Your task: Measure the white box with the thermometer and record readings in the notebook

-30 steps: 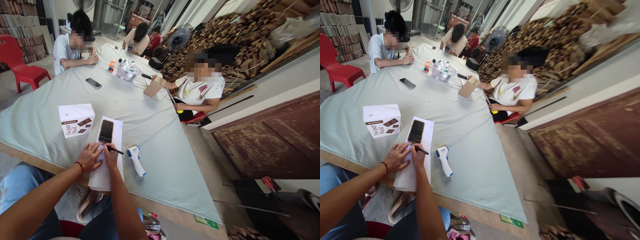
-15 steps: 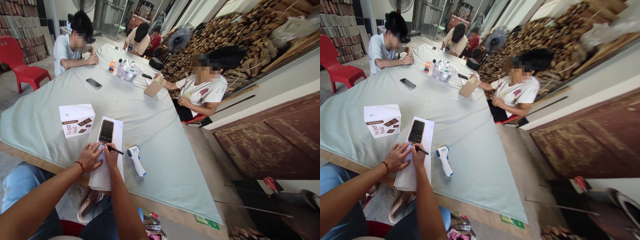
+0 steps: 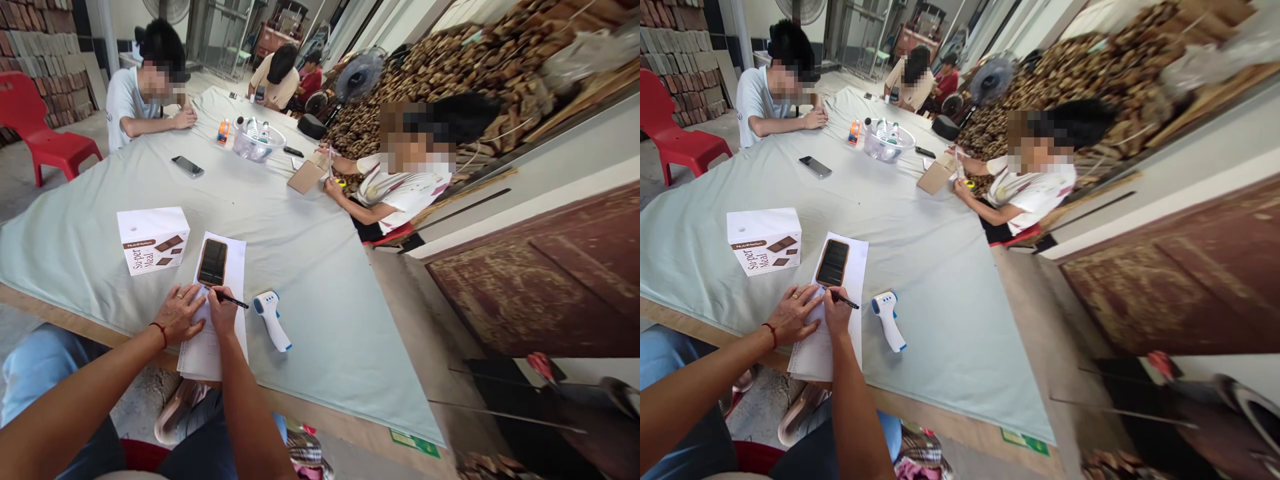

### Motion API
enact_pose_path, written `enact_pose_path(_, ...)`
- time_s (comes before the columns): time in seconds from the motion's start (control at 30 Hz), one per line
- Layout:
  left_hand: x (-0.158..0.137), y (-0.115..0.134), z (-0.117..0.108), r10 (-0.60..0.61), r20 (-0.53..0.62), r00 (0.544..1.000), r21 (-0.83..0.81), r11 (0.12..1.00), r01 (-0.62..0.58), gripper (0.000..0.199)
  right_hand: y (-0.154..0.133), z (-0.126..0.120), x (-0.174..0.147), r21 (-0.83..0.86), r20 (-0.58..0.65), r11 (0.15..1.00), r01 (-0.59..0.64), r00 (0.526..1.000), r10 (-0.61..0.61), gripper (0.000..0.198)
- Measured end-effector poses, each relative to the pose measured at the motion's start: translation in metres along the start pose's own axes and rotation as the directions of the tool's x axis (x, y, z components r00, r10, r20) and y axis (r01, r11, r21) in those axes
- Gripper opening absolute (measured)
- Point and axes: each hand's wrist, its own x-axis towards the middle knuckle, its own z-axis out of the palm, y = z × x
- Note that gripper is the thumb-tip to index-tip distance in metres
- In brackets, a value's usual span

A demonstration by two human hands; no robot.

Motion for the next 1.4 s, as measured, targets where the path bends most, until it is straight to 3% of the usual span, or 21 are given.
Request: enact_pose_path(1.4,0.0006,0.0006,-0.0018,-0.004,0.019,1.0,-0.016,1.0,0.004,0.049,-0.0007,-0.0004,-0.0005,-0.017,-0.015,1.0,0.019,1.0,-0.019,0.016)
